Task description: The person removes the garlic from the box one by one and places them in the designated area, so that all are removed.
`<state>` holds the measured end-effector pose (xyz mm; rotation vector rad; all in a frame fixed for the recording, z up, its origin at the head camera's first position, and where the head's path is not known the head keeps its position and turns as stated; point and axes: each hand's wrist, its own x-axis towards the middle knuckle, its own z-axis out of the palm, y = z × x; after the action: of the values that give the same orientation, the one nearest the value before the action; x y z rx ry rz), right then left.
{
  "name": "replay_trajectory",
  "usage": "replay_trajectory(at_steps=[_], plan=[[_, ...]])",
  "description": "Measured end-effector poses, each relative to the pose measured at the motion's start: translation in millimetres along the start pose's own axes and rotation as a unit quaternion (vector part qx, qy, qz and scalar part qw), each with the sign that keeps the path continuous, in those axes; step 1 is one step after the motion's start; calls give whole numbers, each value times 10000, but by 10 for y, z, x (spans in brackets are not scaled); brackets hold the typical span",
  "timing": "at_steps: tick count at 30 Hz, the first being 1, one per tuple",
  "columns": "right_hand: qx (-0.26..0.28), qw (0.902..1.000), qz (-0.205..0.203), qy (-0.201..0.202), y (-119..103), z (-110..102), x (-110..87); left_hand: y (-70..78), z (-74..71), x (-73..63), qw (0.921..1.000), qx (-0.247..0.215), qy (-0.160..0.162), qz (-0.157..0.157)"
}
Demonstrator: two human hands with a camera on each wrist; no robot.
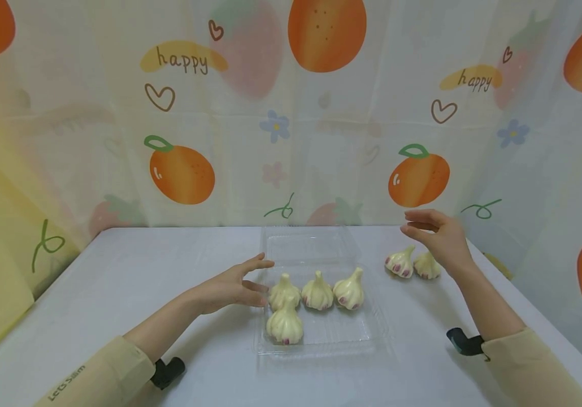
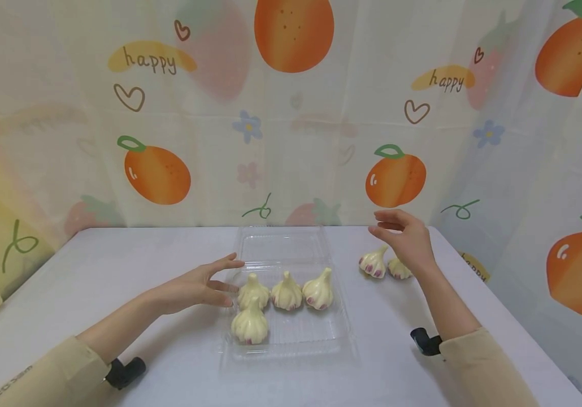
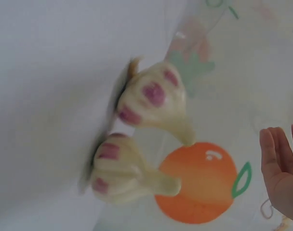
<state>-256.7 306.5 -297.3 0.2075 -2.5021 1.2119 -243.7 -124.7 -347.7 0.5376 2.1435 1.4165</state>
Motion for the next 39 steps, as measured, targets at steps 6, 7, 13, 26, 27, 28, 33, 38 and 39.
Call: replay_trajectory(at_steps=[6, 7, 13, 26, 27, 28, 33, 38, 39], plan=[[-29, 9994, -112, -340, -197, 134, -42, -4, 1, 4, 10000, -24, 0, -7], [-2, 9991, -149, -407, -234, 159, -52, -5, 0, 5, 10000, -32, -6, -2], [340, 9954, -418, -792, -407, 346, -118, -11, -7, 3, 9999, -87, -65, 75], [942, 9753, -785, -1837, -684, 730, -374, -4, -2, -12, 9999, -57, -76, 109], [965, 9736, -795, -1911, -705, 754, -392, -6, -3, -12, 9999, -40, -86, 121], [976, 9720, -819, -1977, -725, 778, -408, -8, -4, -11, 9999, -32, -81, 121], [949, 9652, -994, -2226, -787, 898, -467, -14, 1, -1, 10000, -53, -43, 69], [929, 9588, -1209, -2399, -811, 1027, -510, -14, 2, 8, 10000, -48, -17, 37], [925, 9572, -1255, -2438, -815, 1055, -518, -15, 1, 9, 10000, -37, -21, 38]])
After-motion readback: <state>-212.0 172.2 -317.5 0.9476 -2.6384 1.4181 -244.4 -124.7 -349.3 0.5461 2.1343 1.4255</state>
